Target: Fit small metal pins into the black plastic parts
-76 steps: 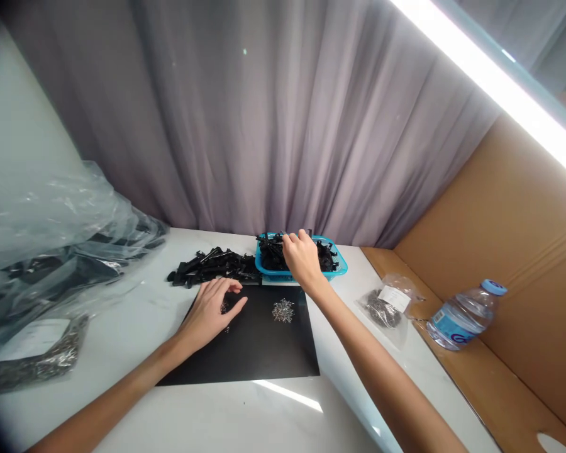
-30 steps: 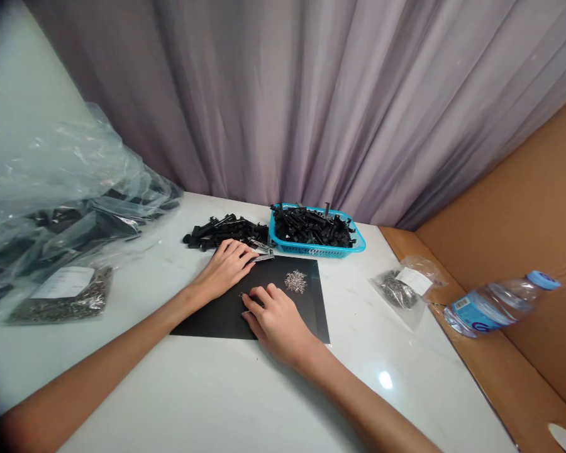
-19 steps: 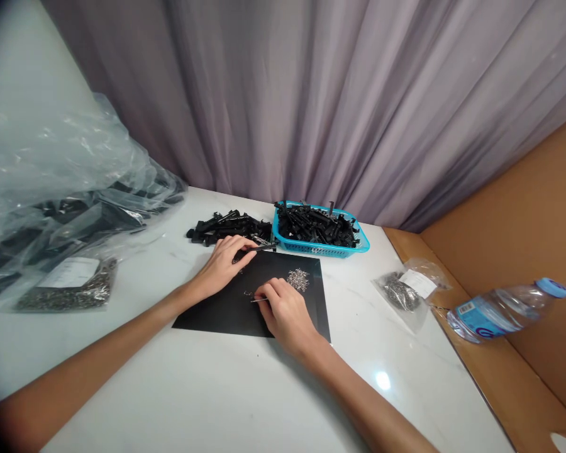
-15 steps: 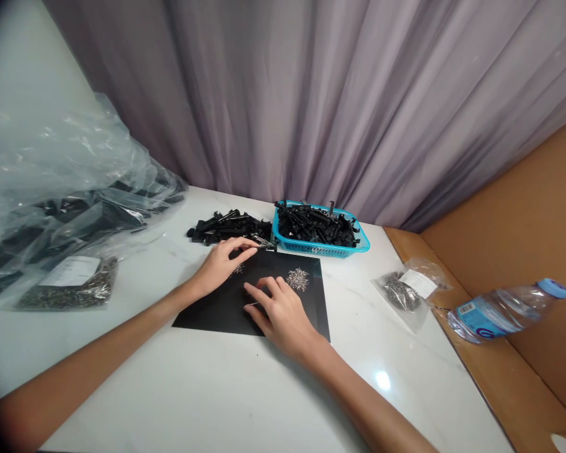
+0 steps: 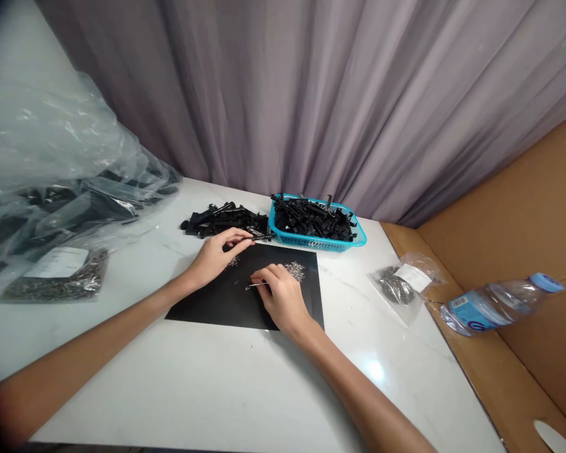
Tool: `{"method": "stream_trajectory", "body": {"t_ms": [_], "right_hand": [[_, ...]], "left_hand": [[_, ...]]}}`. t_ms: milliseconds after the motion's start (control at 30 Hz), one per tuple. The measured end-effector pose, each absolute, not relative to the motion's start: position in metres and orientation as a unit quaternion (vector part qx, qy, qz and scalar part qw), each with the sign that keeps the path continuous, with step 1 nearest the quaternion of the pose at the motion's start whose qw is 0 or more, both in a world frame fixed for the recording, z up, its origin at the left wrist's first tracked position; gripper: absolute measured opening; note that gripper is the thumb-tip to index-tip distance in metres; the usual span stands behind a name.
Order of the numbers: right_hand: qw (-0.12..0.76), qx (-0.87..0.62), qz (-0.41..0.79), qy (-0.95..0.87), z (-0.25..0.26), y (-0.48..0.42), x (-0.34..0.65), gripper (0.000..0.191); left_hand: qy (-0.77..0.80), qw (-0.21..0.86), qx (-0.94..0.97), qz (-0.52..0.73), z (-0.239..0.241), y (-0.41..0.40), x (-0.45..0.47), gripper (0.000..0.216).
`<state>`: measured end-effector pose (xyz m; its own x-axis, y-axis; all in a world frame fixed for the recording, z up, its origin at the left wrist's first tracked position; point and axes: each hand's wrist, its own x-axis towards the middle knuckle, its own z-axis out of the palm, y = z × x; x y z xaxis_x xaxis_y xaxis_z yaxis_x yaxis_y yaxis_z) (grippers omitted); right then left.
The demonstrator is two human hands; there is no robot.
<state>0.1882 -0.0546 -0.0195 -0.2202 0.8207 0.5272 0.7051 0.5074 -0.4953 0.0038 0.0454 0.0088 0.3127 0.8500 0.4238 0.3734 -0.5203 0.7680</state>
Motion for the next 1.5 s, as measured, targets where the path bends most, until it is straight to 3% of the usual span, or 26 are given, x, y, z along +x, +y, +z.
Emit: {"method": "stream_trajectory", "body": {"t_ms": [167,333,433,633,767,1133,1333,1500], "right_hand": [[0.396,-0.502,0.128,-0.759,-0.022,-0.053,0.198,0.015],[0.479,-0.523,0.200,-0.677,-0.008,-0.053,0.205,0.014],[0.522,-0.518,0.251,-0.629,0.001,-0.053,0.209,0.020],[0.532,-0.514,0.270,-0.616,0.007,-0.055,0.213,0.023],[0.538,-0.512,0.280,-0.609,0.006,-0.055,0.217,0.024],[0.556,-0.463,0.373,-0.581,0.002,-0.050,0.225,0.025],[0.551,-0.460,0.392,-0.575,0.002,-0.049,0.227,0.029],[0.548,-0.457,0.397,-0.578,0.005,-0.050,0.226,0.031]], "left_hand": [[0.395,0.339,0.746,0.414,0.013,0.042,0.006,0.026],[0.335,0.499,0.685,0.411,0.012,0.037,0.011,0.025],[0.313,0.536,0.686,0.380,0.012,0.032,0.014,0.028],[0.290,0.560,0.716,0.298,0.011,0.023,0.016,0.040],[0.274,0.576,0.718,0.279,0.015,0.021,0.015,0.065],[0.270,0.602,0.690,0.297,0.019,0.021,0.019,0.053],[0.245,0.612,0.695,0.288,0.018,0.021,0.018,0.079],[0.235,0.557,0.736,0.303,0.013,0.021,0.018,0.071]]}}
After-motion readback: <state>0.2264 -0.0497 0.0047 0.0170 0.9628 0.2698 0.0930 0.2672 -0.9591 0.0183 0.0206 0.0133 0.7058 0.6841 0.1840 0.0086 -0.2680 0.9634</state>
